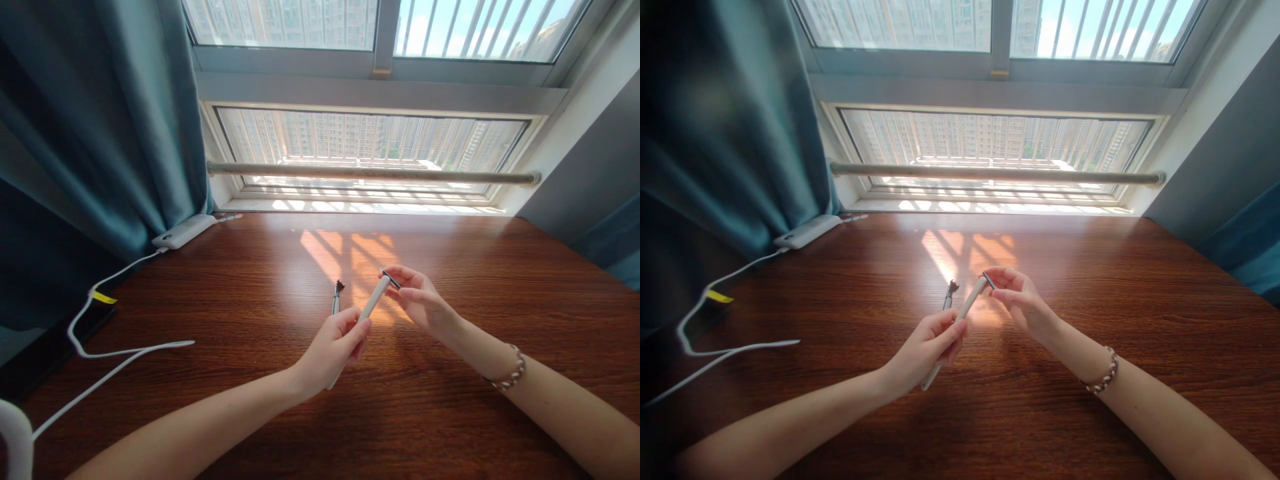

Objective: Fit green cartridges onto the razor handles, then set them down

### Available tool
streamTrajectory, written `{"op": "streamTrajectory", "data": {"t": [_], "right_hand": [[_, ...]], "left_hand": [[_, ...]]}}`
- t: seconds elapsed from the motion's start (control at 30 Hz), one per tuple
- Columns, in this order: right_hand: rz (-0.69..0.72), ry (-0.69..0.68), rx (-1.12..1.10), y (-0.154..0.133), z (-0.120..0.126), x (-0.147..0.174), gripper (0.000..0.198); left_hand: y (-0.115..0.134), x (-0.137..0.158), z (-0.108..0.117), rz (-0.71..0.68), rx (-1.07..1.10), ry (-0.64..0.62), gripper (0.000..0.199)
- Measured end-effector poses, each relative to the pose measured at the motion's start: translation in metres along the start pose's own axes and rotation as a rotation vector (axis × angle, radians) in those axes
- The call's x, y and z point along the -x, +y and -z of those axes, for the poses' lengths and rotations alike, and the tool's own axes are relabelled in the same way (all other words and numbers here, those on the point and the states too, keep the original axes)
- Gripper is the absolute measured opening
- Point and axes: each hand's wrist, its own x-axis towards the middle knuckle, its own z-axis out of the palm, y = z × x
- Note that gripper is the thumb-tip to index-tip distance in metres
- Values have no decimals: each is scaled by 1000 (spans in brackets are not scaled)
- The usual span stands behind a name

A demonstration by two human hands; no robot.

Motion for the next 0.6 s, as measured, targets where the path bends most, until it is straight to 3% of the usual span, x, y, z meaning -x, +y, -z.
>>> {"op": "streamTrajectory", "data": {"t": [0.6], "right_hand": [[67, 1, 140, -5, 0, 1, 34]], "left_hand": [[1, 2, 0, -28, -61, -21, 31]]}}
